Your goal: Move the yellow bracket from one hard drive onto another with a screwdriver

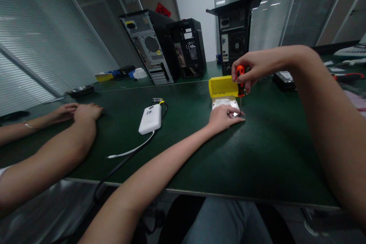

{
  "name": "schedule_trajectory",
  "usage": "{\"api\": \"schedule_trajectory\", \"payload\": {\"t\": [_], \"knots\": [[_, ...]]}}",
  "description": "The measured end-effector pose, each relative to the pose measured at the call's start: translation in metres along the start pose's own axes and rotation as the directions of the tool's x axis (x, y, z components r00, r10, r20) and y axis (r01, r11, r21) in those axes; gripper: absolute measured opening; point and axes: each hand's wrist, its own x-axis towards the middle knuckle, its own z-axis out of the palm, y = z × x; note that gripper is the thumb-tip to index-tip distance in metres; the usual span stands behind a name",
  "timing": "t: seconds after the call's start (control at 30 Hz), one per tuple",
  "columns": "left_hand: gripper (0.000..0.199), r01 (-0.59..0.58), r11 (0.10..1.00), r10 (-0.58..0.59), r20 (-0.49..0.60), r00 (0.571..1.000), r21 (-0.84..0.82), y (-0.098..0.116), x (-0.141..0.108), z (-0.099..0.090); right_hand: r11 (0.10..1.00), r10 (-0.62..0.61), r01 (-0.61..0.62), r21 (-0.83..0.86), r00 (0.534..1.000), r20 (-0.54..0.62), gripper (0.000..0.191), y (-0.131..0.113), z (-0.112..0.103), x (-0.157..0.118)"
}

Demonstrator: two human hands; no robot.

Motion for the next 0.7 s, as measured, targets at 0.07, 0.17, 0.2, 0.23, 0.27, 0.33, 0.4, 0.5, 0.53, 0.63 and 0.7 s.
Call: {"api": "schedule_trajectory", "payload": {"t": [0.07, 0.17, 0.2, 0.23, 0.27, 0.33, 0.4, 0.5, 0.53, 0.63, 0.7], "knots": [[0.036, 0.013, 1.000, -0.013, 0.007, 1.000, 0.000, 0.0007, 0.0000, -0.0005, 1.000, -0.006, 0.006, 0.015, 1.000, 0.010, 0.033, -0.0004, -0.0003, 0.0001], [0.036, 0.025, 1.000, -0.025, 0.013, 1.000, 0.000, 0.0017, -0.0001, -0.0011, 0.999, -0.021, 0.021, 0.030, 1.000, 0.021, 0.037, -0.0016, -0.0009, -0.0002], [0.035, 0.023, 1.000, -0.023, 0.012, 1.000, 0.000, 0.0019, -0.0002, -0.0012, 0.999, -0.023, 0.022, 0.028, 0.999, 0.022, 0.038, -0.0020, -0.0010, -0.0004], [0.035, 0.020, 1.000, -0.020, 0.011, 1.000, 0.001, 0.0021, -0.0002, -0.0012, 0.999, -0.022, 0.021, 0.025, 0.999, 0.025, 0.038, -0.0024, -0.0012, -0.0006], [0.035, 0.020, 1.000, -0.020, 0.010, 1.000, 0.002, 0.0021, -0.0002, -0.0012, 1.000, -0.019, 0.019, 0.022, 0.999, 0.029, 0.038, -0.0028, -0.0013, -0.0008], [0.035, 0.024, 1.000, -0.024, 0.009, 1.000, 0.006, 0.0021, -0.0002, -0.0010, 1.000, -0.019, 0.018, 0.025, 0.999, 0.042, 0.035, -0.0033, -0.0011, -0.0007], [0.035, 0.025, 1.000, -0.025, 0.006, 1.000, 0.005, 0.0017, -0.0001, -0.0005, 0.999, -0.029, 0.027, 0.040, 0.998, 0.051, 0.034, -0.0031, -0.0006, -0.0002], [0.035, 0.013, 1.000, -0.013, 0.001, 1.000, 0.006, 0.0010, 0.0003, 0.0007, 0.997, -0.047, 0.045, 0.055, 0.998, 0.041, 0.035, -0.0017, 0.0005, 0.0014], [0.035, 0.013, 1.000, -0.013, -0.001, 1.000, 0.009, 0.0008, 0.0004, 0.0011, 0.998, -0.048, 0.047, 0.052, 0.998, 0.035, 0.037, -0.0011, 0.0008, 0.0019], [0.035, 0.027, 1.000, -0.027, -0.004, 1.000, 0.012, 0.0007, 0.0006, 0.0017, 0.999, -0.047, 0.046, 0.011, 0.999, 0.007, 0.039, 0.0010, 0.0012, 0.0030], [0.035, 0.032, 0.999, -0.032, -0.003, 0.999, 0.013, 0.0008, 0.0006, 0.0017, 0.999, -0.045, 0.044, -0.023, 0.999, -0.009, 0.039, 0.0020, 0.0013, 0.0035]]}}
